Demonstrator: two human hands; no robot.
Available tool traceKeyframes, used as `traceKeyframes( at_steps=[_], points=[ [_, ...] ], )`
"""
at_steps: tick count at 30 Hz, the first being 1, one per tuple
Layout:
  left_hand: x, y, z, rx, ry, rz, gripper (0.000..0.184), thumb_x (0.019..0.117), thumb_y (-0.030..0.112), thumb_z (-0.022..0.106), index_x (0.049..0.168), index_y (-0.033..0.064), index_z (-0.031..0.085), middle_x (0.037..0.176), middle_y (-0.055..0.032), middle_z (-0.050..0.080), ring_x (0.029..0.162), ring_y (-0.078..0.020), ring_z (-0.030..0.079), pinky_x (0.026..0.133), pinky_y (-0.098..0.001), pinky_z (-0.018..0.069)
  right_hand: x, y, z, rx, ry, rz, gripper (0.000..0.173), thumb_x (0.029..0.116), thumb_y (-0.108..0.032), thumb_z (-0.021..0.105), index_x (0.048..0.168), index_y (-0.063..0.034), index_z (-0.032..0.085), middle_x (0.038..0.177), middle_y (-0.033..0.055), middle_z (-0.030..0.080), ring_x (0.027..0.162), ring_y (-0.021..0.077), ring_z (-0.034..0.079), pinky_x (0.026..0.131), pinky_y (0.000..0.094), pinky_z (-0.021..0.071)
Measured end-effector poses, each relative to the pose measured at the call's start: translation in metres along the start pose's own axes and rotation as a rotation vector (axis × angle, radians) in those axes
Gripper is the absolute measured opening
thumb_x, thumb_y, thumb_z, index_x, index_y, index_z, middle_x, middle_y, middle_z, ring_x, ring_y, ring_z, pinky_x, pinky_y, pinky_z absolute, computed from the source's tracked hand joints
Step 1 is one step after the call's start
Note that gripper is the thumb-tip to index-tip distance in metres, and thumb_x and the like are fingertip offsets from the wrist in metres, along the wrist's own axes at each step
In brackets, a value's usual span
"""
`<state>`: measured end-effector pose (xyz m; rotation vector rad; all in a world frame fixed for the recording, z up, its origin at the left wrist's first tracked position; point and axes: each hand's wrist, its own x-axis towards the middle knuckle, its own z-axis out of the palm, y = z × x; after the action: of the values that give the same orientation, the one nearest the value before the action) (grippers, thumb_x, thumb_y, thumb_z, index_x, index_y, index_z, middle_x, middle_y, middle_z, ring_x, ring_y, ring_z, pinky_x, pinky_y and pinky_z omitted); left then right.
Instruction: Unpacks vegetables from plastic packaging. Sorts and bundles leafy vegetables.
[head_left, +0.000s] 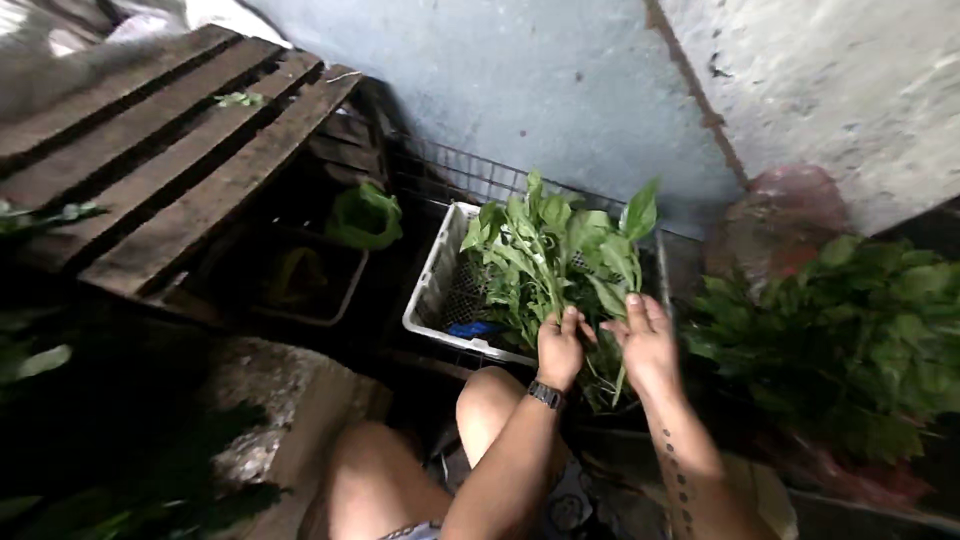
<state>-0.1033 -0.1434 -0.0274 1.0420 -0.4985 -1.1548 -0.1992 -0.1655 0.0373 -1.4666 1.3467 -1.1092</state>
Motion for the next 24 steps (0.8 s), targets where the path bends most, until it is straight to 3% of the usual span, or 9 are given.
traceKeyframes(
  at_steps=[2,4,7,9,14,18,20,22,24],
  points=[
    [0.011,0.011,-0.01,-0.12,0.124,-0.042,0.037,0.114,0.023,0.036,0.114,-0.0053,0.059,0.078,-0.0111,0.069,0.07,-0.0198,0.069,0.071,-0.0366,0.0605,0.009,0.003,-0.004,-0.123,-0.028,-0.002,0.035,0.1128,-0.024,0.038,0.123,0.0022,0.059,0.098,0.0084,0.064,0.07,0.0104,0.064,0.067,0.0287,0.0581],
    [0.012,0.016,-0.015,-0.231,0.127,-0.112,0.037,0.114,0.029,0.036,0.121,-0.0001,0.057,0.074,-0.008,0.061,0.057,-0.017,0.061,0.056,-0.0327,0.0582,0.028,0.009,-0.015,-0.383,-0.132,0.036,0.038,0.113,-0.026,0.039,0.121,0.0015,0.064,0.098,0.0117,0.071,0.081,0.0165,0.071,0.077,0.0358,0.061],
    [0.005,0.01,-0.013,-0.304,0.13,-0.175,0.043,0.1127,0.041,0.035,0.126,0.0088,0.06,0.062,0.0004,0.044,0.041,-0.0095,0.037,0.036,-0.0236,0.036,0.051,0.012,-0.039,-0.665,-0.169,0.082,0.041,0.1115,-0.033,0.042,0.125,-0.0058,0.069,0.121,0.0192,0.069,0.115,0.0341,0.065,0.102,0.0572,0.0488],
    [0.003,0.012,-0.011,-0.348,0.15,-0.171,0.041,0.1117,0.04,0.04,0.121,0.0059,0.061,0.054,0.0036,0.035,0.037,-0.0078,0.031,0.033,-0.0231,0.0308,0.055,0.007,-0.048,-0.512,-0.102,0.092,0.038,0.1117,-0.032,0.043,0.125,-0.0067,0.068,0.123,0.0146,0.07,0.112,0.0282,0.069,0.097,0.0506,0.0552],
    [-0.008,0.006,-0.005,-0.232,-0.134,-0.131,0.025,0.106,0.018,0.057,0.122,0.0008,0.064,0.055,-0.0005,0.045,0.038,-0.0079,0.039,0.035,-0.0234,0.038,0.044,0.0,-0.038,0.184,-0.074,0.221,0.036,0.1129,-0.025,0.04,0.13,0.0006,0.058,0.122,0.0147,0.07,0.105,0.028,0.073,0.087,0.045,0.0626],
    [-0.021,0.0,0.011,0.068,-0.323,-0.195,0.022,0.1032,0.022,0.063,0.114,0.0038,0.068,0.073,-0.002,0.059,0.046,-0.0057,0.041,0.04,-0.0213,0.0362,0.027,0.007,-0.008,0.144,-0.116,0.221,0.034,0.1079,-0.029,0.054,0.124,-0.0032,0.069,0.114,0.0097,0.072,0.098,0.0184,0.069,0.081,0.0345,0.0571],
    [-0.018,-0.001,0.01,0.132,-0.292,-0.16,0.02,0.1051,0.022,0.06,0.102,0.0036,0.067,0.076,-0.0007,0.06,0.055,-0.0064,0.048,0.05,-0.0231,0.0427,0.02,0.015,-0.013,0.09,-0.166,0.212,0.04,0.1076,-0.036,0.053,0.13,-0.0057,0.066,0.127,0.0092,0.069,0.11,0.018,0.066,0.09,0.0359,0.0555],
    [-0.011,0.01,0.002,0.008,-0.266,-0.144,0.024,0.1093,0.017,0.049,0.114,-0.0024,0.062,0.093,-0.008,0.067,0.073,-0.0141,0.065,0.068,-0.031,0.0587,0.009,0.025,-0.027,0.174,-0.194,0.236,0.05,0.1105,-0.038,0.043,0.147,-0.0054,0.052,0.145,0.0119,0.058,0.129,0.0231,0.059,0.105,0.0421,0.0514],
    [-0.006,0.021,-0.007,-0.204,-0.165,-0.119,0.027,0.1124,0.019,0.04,0.122,-0.0001,0.056,0.091,-0.0112,0.068,0.06,-0.0167,0.064,0.056,-0.0318,0.0591,-0.014,0.031,-0.036,0.37,-0.125,0.375,0.056,0.112,-0.044,0.031,0.153,-0.007,0.042,0.147,0.0122,0.056,0.129,0.0247,0.059,0.104,0.0433,0.0511]
  ],
)
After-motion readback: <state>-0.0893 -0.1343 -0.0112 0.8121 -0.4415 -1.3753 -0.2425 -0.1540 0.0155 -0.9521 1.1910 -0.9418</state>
